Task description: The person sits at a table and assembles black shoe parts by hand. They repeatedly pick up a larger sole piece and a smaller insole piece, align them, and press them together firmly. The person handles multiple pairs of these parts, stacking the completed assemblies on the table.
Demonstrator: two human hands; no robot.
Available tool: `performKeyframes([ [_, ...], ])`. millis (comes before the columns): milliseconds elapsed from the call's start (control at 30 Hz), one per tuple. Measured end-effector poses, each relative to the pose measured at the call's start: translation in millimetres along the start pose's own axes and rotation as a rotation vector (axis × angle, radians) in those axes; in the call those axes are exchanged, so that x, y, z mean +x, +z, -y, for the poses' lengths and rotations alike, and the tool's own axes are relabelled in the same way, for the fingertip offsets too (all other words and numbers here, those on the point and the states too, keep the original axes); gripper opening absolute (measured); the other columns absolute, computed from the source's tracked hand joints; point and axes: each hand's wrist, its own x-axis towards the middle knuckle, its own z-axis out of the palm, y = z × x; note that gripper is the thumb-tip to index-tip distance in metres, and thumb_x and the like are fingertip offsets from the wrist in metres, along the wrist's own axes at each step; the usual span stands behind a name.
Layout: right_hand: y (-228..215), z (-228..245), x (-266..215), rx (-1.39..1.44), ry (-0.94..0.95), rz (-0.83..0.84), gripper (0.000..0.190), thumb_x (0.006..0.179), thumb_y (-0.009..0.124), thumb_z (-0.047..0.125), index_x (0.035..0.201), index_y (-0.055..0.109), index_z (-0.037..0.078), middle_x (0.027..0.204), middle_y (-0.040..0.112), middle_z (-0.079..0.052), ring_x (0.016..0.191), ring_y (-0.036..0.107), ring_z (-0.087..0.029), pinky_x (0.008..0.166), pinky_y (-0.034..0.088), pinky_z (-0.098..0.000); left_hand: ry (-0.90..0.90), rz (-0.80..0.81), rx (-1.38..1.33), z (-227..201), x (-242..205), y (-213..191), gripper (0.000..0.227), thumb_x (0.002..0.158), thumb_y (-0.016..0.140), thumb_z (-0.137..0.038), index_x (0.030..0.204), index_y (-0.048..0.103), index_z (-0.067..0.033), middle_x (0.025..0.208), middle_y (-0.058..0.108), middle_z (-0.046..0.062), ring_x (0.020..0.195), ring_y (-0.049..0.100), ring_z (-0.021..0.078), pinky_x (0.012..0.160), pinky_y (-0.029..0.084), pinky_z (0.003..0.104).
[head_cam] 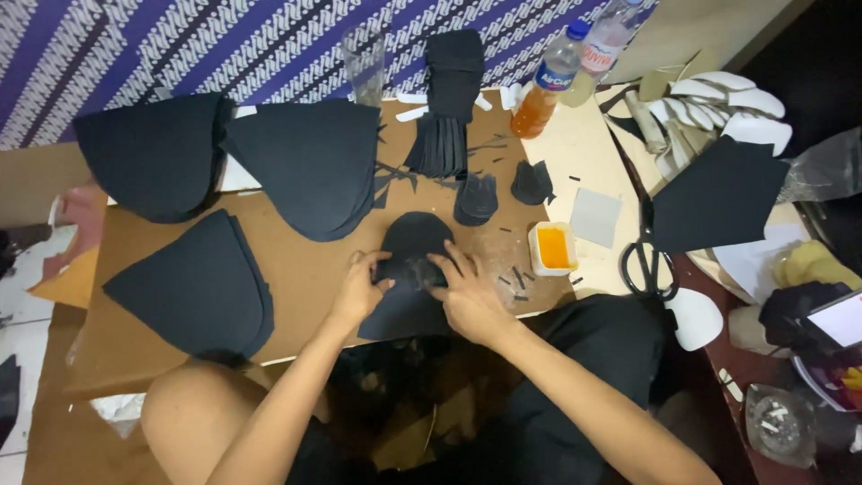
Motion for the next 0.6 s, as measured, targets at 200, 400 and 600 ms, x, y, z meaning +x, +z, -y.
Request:
performKeyframes([
  [200, -36, -67, 2, 0.192, 0.295, -0.167, 0.027, 0.085, 0.058, 0.011, 0.107, 0.073, 0.018, 0.127, 0.055, -0.016, 0.127, 0.047, -0.043, 0.097, 0.037, -0.0548, -0.033, -0.025, -0.063, 24, 16, 14, 0.051, 0.075, 0.086, -0.011, 0.124, 0.072, -0.0175, 0.094, 0.055, 0.010, 0.087, 0.065, 0.0270, 0.084, 0.054, 0.038],
  [400, 2, -232, 4, 0.496, 0.965, -0.371, 0.061, 0.081, 0.069, 0.010, 0.139, 0.049, 0.014, 0.100, 0.072, -0.010, 0.097, 0.071, -0.030, 0.084, 0.055, -0.0447, -0.077, 0.022, -0.193, 14, 5, 5, 0.051, 0.075, 0.087, -0.011, 0.124, 0.073, -0.0182, 0.095, 0.057, 0.013, 0.087, 0.063, 0.0301, 0.082, 0.053, 0.041],
  [600, 67, -289, 3, 0.547, 1.140, -0.154, 0.079, 0.073, 0.089, 0.033, 0.139, 0.051, 0.012, 0.098, 0.076, -0.010, 0.097, 0.073, -0.031, 0.076, 0.060, -0.0466, -0.070, 0.023, -0.237, 9, -3, 3, 0.046, 0.081, 0.081, -0.004, 0.125, 0.073, -0.0150, 0.096, 0.057, 0.012, 0.086, 0.060, 0.0266, 0.080, 0.053, 0.040],
])
